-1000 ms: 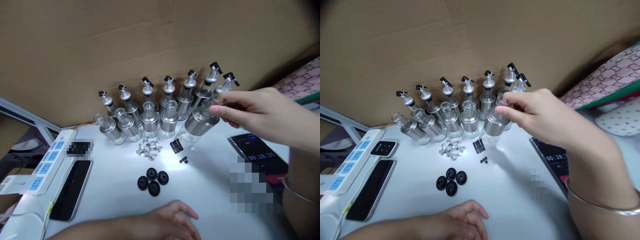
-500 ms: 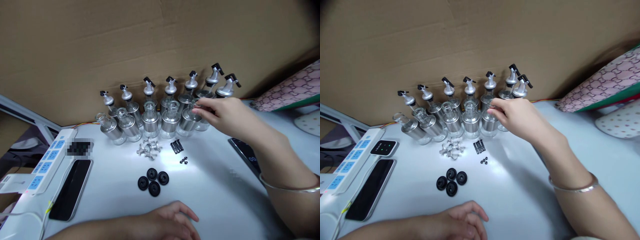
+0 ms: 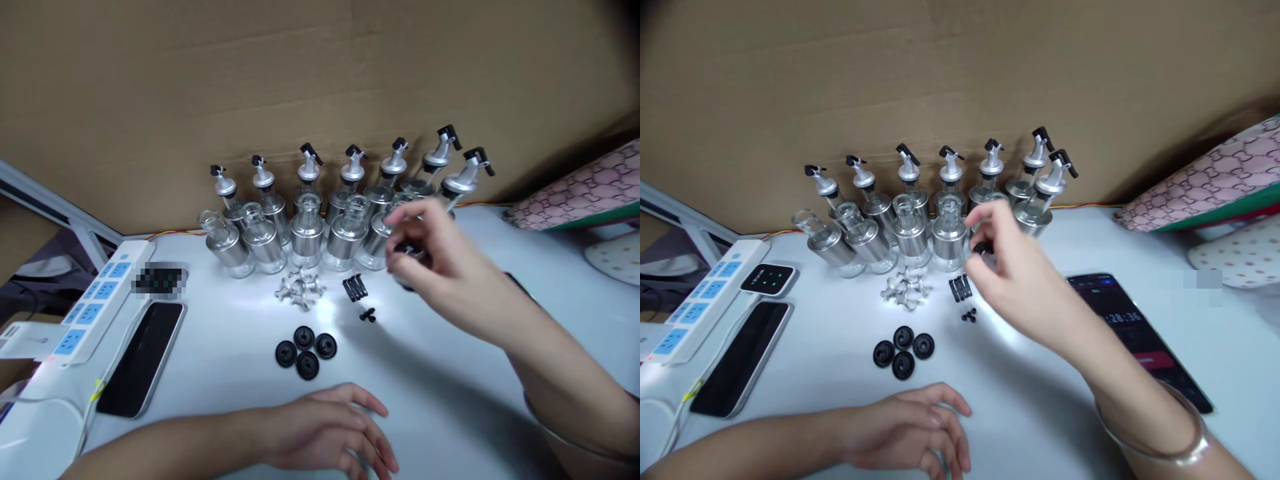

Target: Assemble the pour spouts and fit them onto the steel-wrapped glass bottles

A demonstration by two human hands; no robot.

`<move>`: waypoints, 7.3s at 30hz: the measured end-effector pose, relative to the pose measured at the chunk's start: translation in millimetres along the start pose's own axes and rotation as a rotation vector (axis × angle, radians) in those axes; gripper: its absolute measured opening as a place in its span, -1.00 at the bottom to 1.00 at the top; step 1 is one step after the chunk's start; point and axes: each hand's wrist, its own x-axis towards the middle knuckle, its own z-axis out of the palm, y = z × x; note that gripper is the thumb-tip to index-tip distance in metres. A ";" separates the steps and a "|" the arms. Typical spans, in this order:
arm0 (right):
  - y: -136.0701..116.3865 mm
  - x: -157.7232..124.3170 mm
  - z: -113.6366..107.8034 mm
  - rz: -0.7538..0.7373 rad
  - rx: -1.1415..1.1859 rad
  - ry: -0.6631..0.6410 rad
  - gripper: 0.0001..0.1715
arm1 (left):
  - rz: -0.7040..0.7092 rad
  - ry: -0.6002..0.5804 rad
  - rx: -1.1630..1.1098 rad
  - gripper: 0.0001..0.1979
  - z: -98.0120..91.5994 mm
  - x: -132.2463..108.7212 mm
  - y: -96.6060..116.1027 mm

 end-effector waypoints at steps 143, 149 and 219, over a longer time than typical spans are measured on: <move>84.1 -40.7 36.1 -0.192 -0.435 -0.233 -0.59 | -0.202 -0.021 0.161 -0.53 5.1 -6.8 31.2; 84.1 -41.3 36.8 -0.120 -0.371 -0.186 -0.60 | -0.180 -0.036 0.154 -0.56 0.5 -6.1 27.1; 28.6 -50.9 33.9 -0.220 0.399 -0.770 -0.79 | -0.200 -0.119 0.153 -0.50 2.9 -7.2 34.0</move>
